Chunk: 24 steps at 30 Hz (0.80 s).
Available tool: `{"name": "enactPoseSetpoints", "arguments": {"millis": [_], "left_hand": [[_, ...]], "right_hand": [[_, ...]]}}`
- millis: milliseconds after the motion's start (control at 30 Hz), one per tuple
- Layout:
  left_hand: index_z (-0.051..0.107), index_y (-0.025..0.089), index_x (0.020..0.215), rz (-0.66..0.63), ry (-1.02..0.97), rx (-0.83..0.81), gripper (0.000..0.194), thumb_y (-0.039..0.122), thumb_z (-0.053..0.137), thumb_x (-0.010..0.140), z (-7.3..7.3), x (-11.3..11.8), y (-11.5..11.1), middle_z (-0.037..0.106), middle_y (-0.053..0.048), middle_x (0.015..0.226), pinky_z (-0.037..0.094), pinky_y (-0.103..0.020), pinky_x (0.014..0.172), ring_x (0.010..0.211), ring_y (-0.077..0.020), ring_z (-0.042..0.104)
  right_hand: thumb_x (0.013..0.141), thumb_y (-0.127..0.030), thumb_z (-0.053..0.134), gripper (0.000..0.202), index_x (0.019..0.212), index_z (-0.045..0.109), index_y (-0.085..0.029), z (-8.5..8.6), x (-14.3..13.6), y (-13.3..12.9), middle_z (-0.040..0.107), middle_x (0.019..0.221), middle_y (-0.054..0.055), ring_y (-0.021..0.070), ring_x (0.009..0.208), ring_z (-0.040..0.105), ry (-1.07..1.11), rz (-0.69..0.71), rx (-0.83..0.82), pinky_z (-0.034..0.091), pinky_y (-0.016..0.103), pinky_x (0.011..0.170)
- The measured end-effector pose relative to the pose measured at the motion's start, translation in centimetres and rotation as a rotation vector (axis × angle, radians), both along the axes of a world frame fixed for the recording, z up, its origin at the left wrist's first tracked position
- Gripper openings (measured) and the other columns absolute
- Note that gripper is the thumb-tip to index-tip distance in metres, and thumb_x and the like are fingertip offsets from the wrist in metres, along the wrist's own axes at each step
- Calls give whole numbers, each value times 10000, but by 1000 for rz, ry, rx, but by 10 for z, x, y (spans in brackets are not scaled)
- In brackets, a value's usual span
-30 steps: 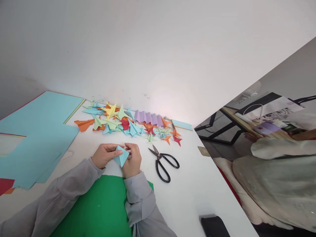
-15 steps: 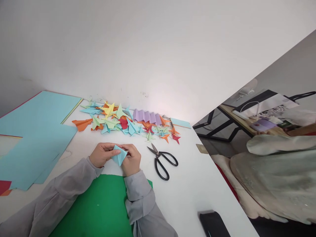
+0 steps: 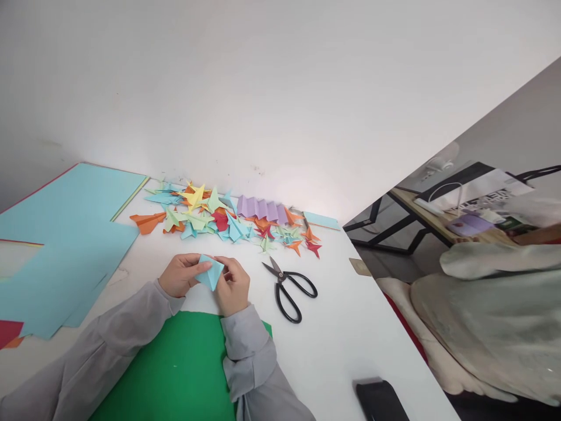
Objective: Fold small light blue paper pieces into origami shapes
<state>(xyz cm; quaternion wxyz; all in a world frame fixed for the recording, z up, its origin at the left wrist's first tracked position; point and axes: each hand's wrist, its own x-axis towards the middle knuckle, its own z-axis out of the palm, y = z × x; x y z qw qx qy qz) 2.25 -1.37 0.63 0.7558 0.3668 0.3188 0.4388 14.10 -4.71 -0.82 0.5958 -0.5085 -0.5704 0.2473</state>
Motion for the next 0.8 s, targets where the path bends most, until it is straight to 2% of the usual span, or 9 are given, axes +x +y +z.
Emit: {"name": "enactPoseSetpoints", "arguments": {"millis": [133,233,333,500,667,800], "left_hand": [[704,116,722,25,-22,-20,256,276,758,530,1,0,0,665,-29,609,484,-261,561,557,-127,581],[702,114,716,43,-19,26,249,271,756,530,-1,-1,1,670,-30,632,490,-274,592,584,-136,587],[706,126,736,60,10,89,238,262,749,545,-5,-1,1,683,-32,674,489,-284,643,626,-146,596],[707,131,745,70,78,144,234,269,741,559,-8,-2,1,685,-28,652,480,-284,646,609,-148,595],[706,137,761,87,112,196,231,254,738,565,-5,-3,1,694,-29,690,484,-272,662,643,-148,607],[707,143,784,111,66,152,254,263,742,563,-7,-3,2,698,-43,726,492,-281,665,668,-157,616]], "right_hand": [[804,-257,468,186,855,634,-189,8,-1,-5,626,792,46,155,707,564,5,14,20,437,256,565],[849,-297,377,282,861,633,-181,13,0,-8,607,783,46,139,641,534,17,46,43,426,263,546],[799,-326,479,218,875,626,-184,12,0,-7,596,783,43,141,651,523,14,39,44,428,254,524],[734,-265,589,115,801,647,-190,6,-1,-3,594,741,37,134,656,511,35,-43,28,419,229,488],[667,-248,662,95,741,671,-189,3,-1,3,607,756,38,150,693,548,258,-24,-27,428,239,498],[631,-262,692,97,674,672,-178,-2,0,7,607,650,10,129,597,534,437,-26,-100,419,245,502]]}}
